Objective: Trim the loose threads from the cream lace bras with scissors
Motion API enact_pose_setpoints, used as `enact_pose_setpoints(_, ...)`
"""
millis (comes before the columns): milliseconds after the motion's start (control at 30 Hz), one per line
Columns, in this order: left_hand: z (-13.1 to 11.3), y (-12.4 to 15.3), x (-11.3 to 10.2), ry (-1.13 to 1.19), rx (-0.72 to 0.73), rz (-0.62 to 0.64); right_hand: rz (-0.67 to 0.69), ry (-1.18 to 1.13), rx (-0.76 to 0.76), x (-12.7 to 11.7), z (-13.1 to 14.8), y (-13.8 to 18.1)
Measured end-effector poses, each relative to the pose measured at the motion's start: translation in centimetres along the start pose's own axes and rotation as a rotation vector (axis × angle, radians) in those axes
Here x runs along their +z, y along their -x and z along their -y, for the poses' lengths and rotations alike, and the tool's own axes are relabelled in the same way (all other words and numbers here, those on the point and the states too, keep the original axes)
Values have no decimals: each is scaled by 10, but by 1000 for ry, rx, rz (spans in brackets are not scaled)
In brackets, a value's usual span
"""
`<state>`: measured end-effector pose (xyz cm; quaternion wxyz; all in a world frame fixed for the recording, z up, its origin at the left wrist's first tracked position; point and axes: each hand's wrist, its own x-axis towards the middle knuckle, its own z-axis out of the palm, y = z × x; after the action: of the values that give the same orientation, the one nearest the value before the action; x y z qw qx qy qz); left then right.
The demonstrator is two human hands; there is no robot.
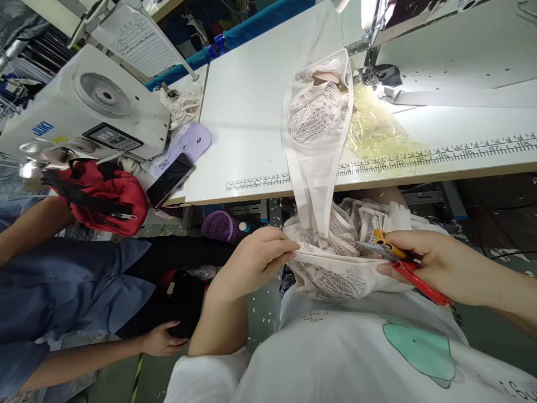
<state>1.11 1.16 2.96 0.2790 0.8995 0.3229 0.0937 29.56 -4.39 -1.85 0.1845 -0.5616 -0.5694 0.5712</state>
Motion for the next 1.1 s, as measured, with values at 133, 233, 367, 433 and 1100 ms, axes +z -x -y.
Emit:
enact_pose_setpoints(133,5,-3,3,337,-18,-135,114,-91,27,0,-8,5)
enact_pose_setpoints(233,2,-12,7,522,-36,-169,126,-82,41,1,-21,10)
enact_pose_setpoints(367,-6,-29,15,609,-98,-152,155,-54,1,3,-34,14)
enact_pose_setpoints(433,-12,-38,22,584,-96,-191,158,-12,-16,3,-37,16)
enact_pose_setpoints(1100,-49,-70,57,294,-48,-282,-298,-74,-353,-8,42,-16)
